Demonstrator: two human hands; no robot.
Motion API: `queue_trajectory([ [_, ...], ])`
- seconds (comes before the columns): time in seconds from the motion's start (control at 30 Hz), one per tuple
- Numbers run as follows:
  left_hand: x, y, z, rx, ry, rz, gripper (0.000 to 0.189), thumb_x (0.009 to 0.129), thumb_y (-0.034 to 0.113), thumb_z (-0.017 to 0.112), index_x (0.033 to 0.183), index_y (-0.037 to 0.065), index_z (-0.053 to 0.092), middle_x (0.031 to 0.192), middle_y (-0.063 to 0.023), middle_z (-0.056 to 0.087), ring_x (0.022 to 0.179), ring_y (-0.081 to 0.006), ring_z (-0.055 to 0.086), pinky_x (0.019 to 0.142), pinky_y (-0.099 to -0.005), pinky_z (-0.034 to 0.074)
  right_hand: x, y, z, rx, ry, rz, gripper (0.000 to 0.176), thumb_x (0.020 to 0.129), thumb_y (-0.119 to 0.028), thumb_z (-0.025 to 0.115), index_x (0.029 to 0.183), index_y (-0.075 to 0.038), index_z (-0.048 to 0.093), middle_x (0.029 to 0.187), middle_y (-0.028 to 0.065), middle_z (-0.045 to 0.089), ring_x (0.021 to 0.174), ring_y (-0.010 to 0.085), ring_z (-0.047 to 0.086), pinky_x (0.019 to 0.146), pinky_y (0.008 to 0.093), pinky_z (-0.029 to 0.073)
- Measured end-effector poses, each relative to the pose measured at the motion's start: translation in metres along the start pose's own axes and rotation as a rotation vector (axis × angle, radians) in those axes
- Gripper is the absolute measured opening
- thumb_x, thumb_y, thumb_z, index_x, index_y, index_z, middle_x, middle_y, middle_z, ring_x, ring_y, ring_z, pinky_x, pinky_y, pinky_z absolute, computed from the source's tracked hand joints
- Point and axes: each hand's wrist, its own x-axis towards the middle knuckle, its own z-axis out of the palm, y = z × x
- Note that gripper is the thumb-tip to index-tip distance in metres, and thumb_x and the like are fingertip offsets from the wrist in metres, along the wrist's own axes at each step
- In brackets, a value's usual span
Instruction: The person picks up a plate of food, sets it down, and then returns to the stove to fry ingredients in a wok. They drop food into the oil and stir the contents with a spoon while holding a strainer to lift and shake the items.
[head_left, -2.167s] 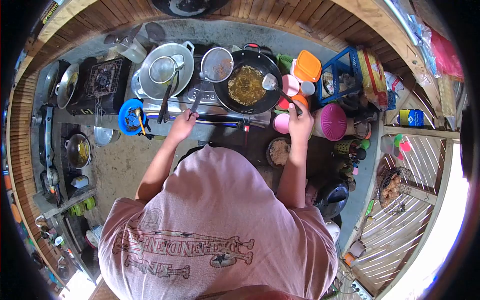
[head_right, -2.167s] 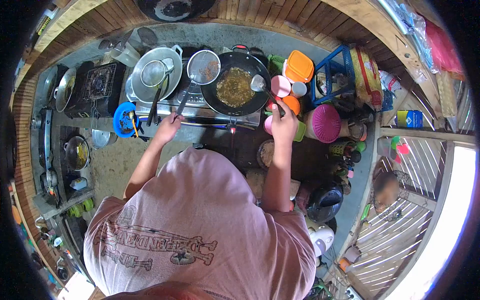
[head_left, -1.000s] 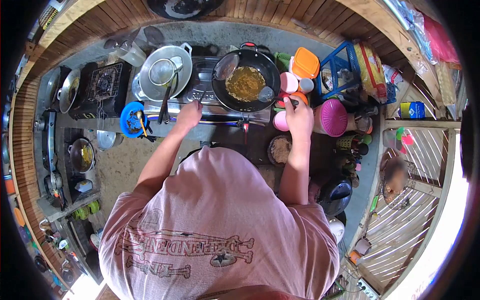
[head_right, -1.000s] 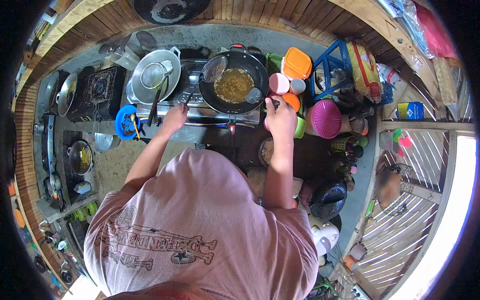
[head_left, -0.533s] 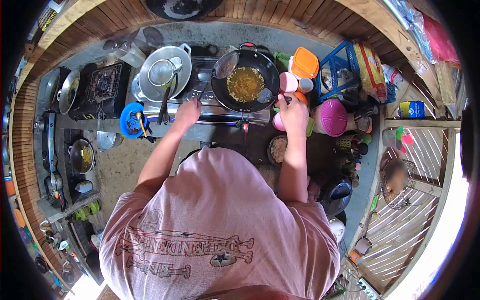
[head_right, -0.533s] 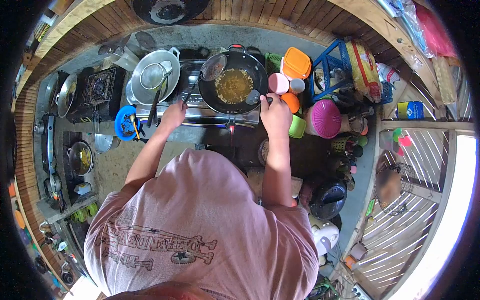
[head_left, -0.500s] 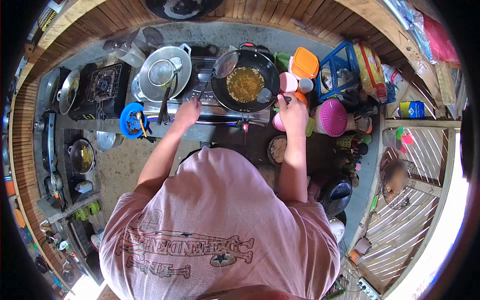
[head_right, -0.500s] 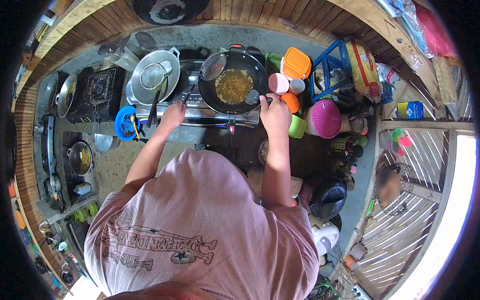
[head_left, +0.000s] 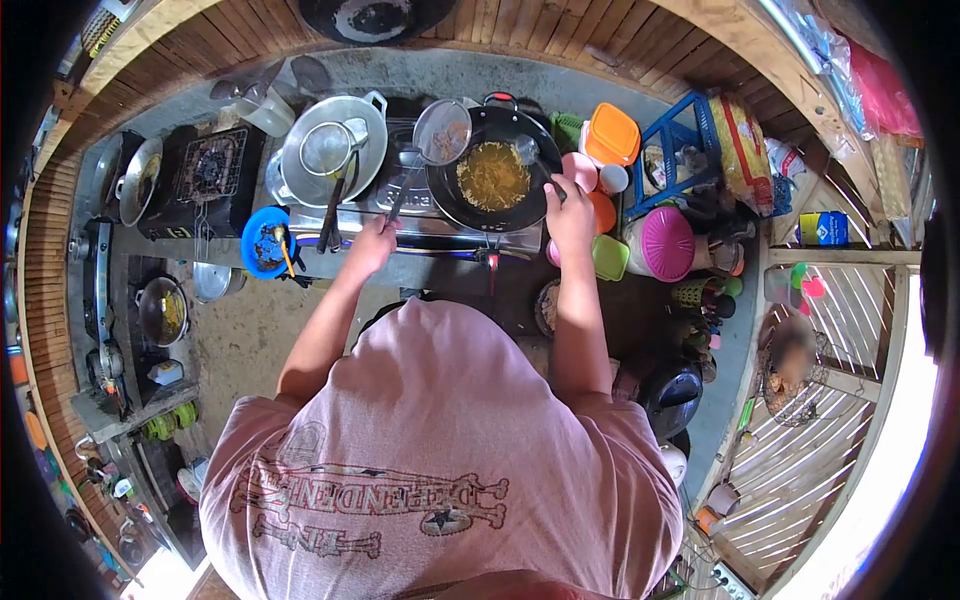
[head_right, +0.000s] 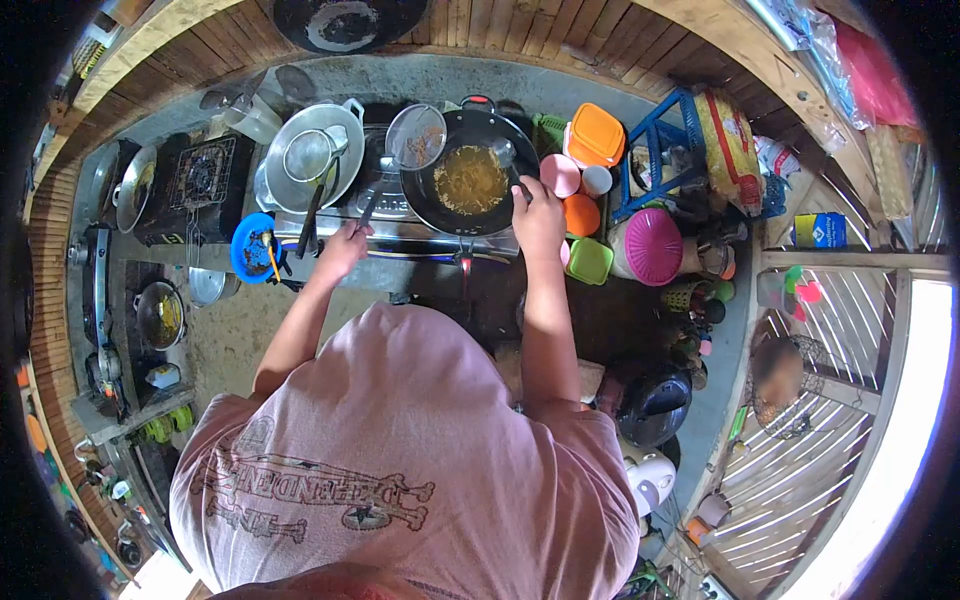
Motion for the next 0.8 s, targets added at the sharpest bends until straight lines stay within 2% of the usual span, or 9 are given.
queue_trajectory([
  [0.07, -0.004, -0.006, 0.002, -0.042, 0.016, 0.013, 0.022, 0.100, 0.016, 0.046, 0.102, -0.001, 0.059, 0.063, -0.0016, 0.048, 0.058, -0.0130, 0.048, 0.057, -0.0302, 0.041, 0.002, 0.000, 0.011, 0.066, -0.028, -0.066, 0.025, 0.091, -0.028, 0.066, 0.111, -0.013, 0.069, 0.099, 0.0175, 0.069, 0.092, 0.0392, 0.066, 0.078, 0.0476, 0.054],
  [0.13, -0.005, -0.013, 0.003, -0.026, 0.046, 0.018, 0.026, 0.101, 0.023, 0.046, 0.102, 0.001, 0.062, 0.065, -0.0046, 0.056, 0.058, -0.0159, 0.054, 0.055, -0.0344, 0.043, 0.000, -0.014, 0.012, 0.045, -0.061, -0.044, 0.024, 0.091, -0.025, 0.066, 0.112, -0.014, 0.069, 0.102, 0.0166, 0.068, 0.094, 0.0387, 0.065, 0.079, 0.0472, 0.054],
  [0.2, -0.006, -0.016, 0.002, -0.027, 0.041, 0.023, 0.026, 0.101, 0.022, 0.046, 0.101, 0.001, 0.062, 0.066, -0.0045, 0.056, 0.058, -0.0157, 0.054, 0.055, -0.0341, 0.042, -0.003, -0.018, 0.020, 0.119, -0.131, -0.112, 0.024, 0.091, -0.024, 0.066, 0.113, -0.014, 0.069, 0.103, 0.0155, 0.068, 0.095, 0.0384, 0.065, 0.079, 0.0470, 0.054],
  [0.27, -0.008, -0.016, 0.001, -0.029, 0.037, 0.027, 0.026, 0.101, 0.022, 0.046, 0.101, 0.002, 0.062, 0.066, -0.0044, 0.056, 0.058, -0.0154, 0.053, 0.056, -0.0338, 0.042, -0.009, -0.024, 0.022, 0.124, -0.168, -0.110, 0.023, 0.091, -0.022, 0.066, 0.113, -0.015, 0.069, 0.105, 0.0129, 0.067, 0.097, 0.0364, 0.064, 0.081, 0.0460, 0.054],
  [0.37, -0.014, -0.003, -0.001, -0.037, 0.044, 0.010, 0.026, 0.101, 0.022, 0.046, 0.100, 0.002, 0.062, 0.066, -0.0036, 0.056, 0.059, -0.0144, 0.052, 0.056, -0.0326, 0.042, -0.023, -0.028, 0.018, 0.147, -0.249, -0.225, 0.025, 0.088, -0.013, 0.067, 0.112, -0.019, 0.070, 0.109, 0.0068, 0.067, 0.099, 0.0312, 0.064, 0.082, 0.0418, 0.054],
  [0.47, -0.017, 0.000, -0.002, -0.063, 0.068, 0.052, 0.026, 0.101, 0.021, 0.046, 0.099, 0.002, 0.062, 0.065, -0.0029, 0.054, 0.059, -0.0139, 0.052, 0.056, -0.0323, 0.041, -0.037, -0.030, 0.004, 0.143, -0.305, -0.308, 0.024, 0.085, -0.007, 0.069, 0.108, -0.013, 0.071, 0.111, 0.0094, 0.067, 0.100, 0.0325, 0.065, 0.083, 0.0400, 0.053],
  [0.53, -0.017, -0.001, -0.005, -0.077, 0.034, 0.029, 0.024, 0.102, 0.019, 0.045, 0.102, 0.001, 0.061, 0.067, -0.0030, 0.053, 0.062, -0.0137, 0.052, 0.061, -0.0305, 0.044, -0.045, -0.031, -0.009, 0.153, -0.332, -0.316, 0.024, 0.083, -0.004, 0.069, 0.105, -0.013, 0.072, 0.109, 0.0092, 0.067, 0.099, 0.0324, 0.065, 0.083, 0.0395, 0.053],
  [0.63, -0.020, 0.005, -0.006, -0.101, 0.017, -0.015, 0.024, 0.101, 0.019, 0.046, 0.102, 0.001, 0.061, 0.068, -0.0029, 0.053, 0.063, -0.0136, 0.052, 0.062, -0.0302, 0.044, -0.055, -0.029, -0.027, 0.154, -0.383, -0.318, 0.023, 0.081, -0.001, 0.069, 0.102, -0.010, 0.073, 0.102, 0.0094, 0.067, 0.093, 0.0324, 0.065, 0.080, 0.0407, 0.052],
  [0.8, -0.020, 0.005, -0.005, -0.076, 0.016, -0.013, 0.024, 0.102, 0.021, 0.047, 0.101, 0.000, 0.061, 0.068, -0.0025, 0.052, 0.063, -0.0132, 0.052, 0.061, -0.0302, 0.044, -0.061, -0.023, -0.059, 0.143, -0.422, -0.249, 0.025, 0.081, -0.001, 0.067, 0.103, -0.012, 0.073, 0.101, 0.0070, 0.067, 0.095, 0.0308, 0.064, 0.079, 0.0403, 0.052],
])
